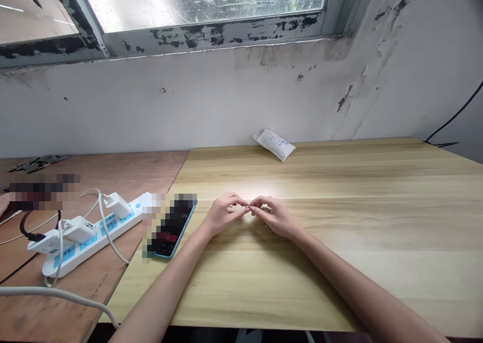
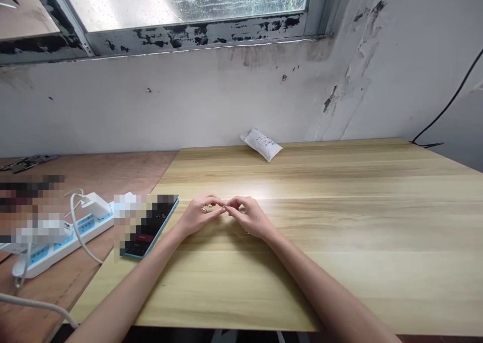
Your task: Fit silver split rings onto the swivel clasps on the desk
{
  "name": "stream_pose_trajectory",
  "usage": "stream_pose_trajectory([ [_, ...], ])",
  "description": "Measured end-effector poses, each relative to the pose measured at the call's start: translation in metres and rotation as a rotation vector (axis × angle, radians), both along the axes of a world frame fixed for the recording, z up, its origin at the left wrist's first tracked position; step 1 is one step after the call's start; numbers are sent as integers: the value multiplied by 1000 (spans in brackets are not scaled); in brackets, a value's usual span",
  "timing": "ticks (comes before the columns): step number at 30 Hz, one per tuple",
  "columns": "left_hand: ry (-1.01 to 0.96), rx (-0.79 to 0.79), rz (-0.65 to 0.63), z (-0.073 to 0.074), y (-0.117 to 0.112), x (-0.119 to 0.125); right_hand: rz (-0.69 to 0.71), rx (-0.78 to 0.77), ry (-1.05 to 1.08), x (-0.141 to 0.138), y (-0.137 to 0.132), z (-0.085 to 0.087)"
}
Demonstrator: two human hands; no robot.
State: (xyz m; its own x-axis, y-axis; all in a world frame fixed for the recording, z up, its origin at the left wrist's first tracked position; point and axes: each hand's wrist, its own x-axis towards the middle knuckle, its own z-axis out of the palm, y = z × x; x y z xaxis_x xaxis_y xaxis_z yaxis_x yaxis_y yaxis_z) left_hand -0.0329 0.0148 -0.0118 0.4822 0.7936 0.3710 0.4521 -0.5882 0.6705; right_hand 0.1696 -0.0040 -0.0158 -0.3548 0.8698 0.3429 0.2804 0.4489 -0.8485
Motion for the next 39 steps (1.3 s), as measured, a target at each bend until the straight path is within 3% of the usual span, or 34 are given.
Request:
stream_pose_trajectory([
  [22, -234, -270, 59, -3, -2, 7, -1, -152, 133, -1, 2, -6],
  [39, -119, -159, 28, 3, -4, 4, 24, -149, 118, 0, 1, -6],
])
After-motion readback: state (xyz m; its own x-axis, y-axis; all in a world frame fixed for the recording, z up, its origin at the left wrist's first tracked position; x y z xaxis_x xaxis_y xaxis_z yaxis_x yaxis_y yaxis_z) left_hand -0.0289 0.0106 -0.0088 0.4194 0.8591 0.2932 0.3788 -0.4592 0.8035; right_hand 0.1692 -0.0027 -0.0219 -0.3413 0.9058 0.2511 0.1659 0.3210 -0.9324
